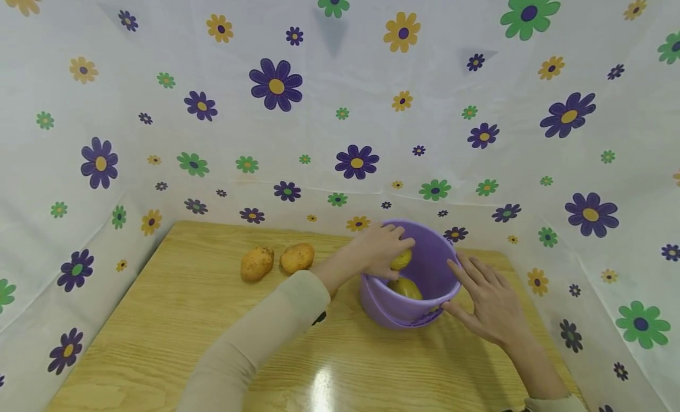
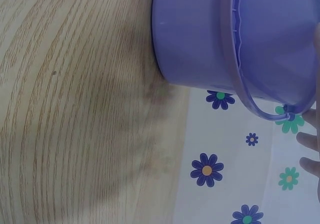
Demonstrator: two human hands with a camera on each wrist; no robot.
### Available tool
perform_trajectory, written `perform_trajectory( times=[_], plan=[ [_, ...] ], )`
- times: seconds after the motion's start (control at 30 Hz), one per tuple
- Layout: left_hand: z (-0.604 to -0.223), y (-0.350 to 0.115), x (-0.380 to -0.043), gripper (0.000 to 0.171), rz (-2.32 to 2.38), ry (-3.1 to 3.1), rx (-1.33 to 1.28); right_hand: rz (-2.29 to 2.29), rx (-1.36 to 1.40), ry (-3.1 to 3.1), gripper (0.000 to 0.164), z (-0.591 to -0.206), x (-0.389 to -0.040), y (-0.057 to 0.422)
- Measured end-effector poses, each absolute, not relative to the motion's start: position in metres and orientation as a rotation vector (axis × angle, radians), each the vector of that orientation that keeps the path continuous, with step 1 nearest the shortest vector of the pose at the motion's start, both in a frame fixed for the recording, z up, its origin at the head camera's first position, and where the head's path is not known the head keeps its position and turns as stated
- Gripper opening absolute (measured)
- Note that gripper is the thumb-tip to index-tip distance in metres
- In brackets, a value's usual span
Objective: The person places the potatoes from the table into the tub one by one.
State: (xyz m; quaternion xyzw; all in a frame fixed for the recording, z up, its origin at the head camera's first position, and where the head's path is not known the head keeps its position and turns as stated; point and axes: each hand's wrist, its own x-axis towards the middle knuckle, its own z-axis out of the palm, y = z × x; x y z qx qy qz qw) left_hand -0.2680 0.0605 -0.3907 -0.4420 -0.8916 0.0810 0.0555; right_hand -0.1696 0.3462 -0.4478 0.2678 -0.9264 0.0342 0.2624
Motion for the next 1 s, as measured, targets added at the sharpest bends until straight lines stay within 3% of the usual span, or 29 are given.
perform_trajectory(
  times=[1.0],
  plan=[
    [-0.3867, 0.0589, -0.2623, 0.071, 0.239, -2.699, -1.345, 0.091, 0.731, -2.500, 0.088, -0.4487, -0.1712, 0.3460]
  ],
)
